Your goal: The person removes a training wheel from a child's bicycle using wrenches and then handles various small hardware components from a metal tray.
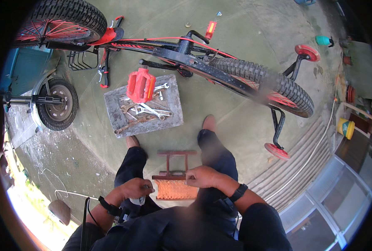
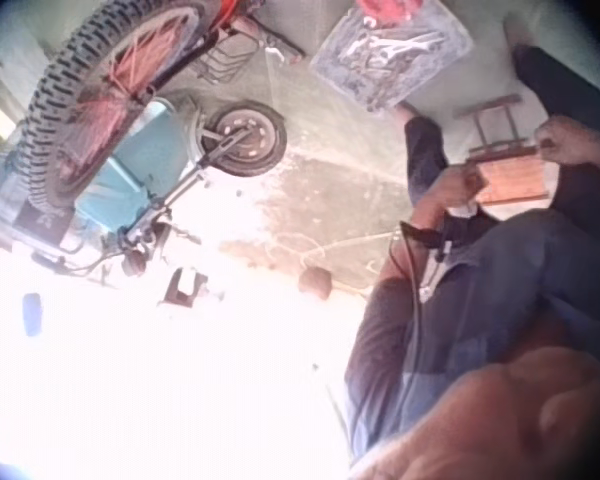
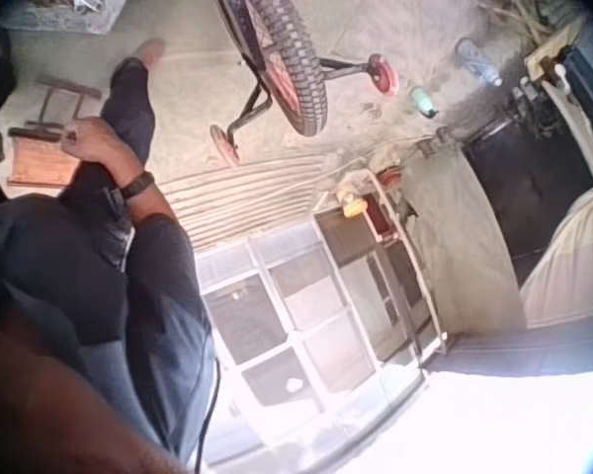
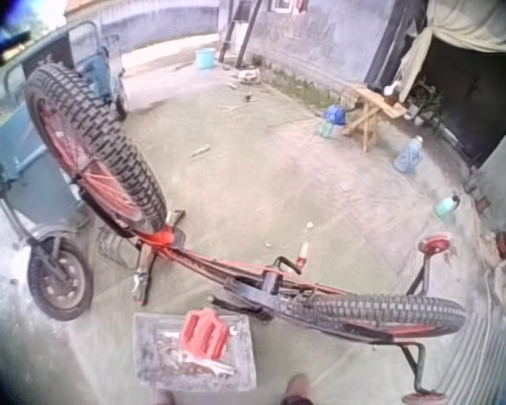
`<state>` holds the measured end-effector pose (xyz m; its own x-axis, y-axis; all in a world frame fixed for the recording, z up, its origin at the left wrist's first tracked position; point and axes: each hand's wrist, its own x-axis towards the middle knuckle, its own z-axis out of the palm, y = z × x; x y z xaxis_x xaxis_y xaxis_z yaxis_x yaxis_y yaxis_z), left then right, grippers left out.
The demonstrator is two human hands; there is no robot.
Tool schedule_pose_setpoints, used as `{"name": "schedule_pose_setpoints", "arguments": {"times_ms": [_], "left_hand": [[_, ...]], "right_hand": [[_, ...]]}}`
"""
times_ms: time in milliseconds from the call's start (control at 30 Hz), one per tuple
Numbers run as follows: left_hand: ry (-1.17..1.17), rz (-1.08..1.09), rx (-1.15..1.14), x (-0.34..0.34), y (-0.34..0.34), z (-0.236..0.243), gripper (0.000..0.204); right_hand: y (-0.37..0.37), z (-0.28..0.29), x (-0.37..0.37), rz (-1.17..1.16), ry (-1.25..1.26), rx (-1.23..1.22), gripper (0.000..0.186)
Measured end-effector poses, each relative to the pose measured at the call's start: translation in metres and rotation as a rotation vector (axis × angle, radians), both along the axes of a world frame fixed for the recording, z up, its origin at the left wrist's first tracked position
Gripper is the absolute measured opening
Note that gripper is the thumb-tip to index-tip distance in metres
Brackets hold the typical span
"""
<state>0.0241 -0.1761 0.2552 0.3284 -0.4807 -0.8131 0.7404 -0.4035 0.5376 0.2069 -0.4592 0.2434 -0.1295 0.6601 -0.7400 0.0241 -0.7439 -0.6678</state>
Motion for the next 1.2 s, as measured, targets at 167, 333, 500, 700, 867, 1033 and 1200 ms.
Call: {"name": "schedule_pose_setpoints", "arguments": {"times_ms": [167, 333, 500, 700, 867, 1033, 1200], "left_hand": [[0.289, 1.205, -0.009, 0.033, -0.010, -0.081, 0.015], [0.375, 1.484, -0.072, 0.055, -0.029, -0.129, 0.023], [0.312, 1.489, -0.310, 0.067, -0.035, -0.168, 0.029], [0.201, 1.404, -0.277, 0.093, -0.026, -0.175, 0.041], [0.110, 1.354, -0.257, 0.086, -0.031, -0.166, 0.046], [-0.093, 1.244, -0.127, 0.074, -0.037, -0.159, 0.060], [-0.183, 1.218, -0.053, 0.052, -0.041, -0.146, 0.077]], "right_hand": [[0.057, -0.078, -0.026, -0.330, 0.070, 0.028, 0.044], [0.085, -0.130, -0.051, -0.403, -0.149, 0.191, 0.071], [0.105, -0.146, -0.019, -0.376, -0.425, 0.256, 0.075], [0.130, -0.139, 0.003, -0.413, -0.665, 0.327, 0.063], [0.126, -0.130, -0.004, -0.422, -0.754, 0.349, 0.061], [0.117, -0.136, -0.013, -0.406, -0.829, 0.386, 0.062], [0.114, -0.137, -0.025, -0.456, -0.864, 0.341, 0.067]]}}
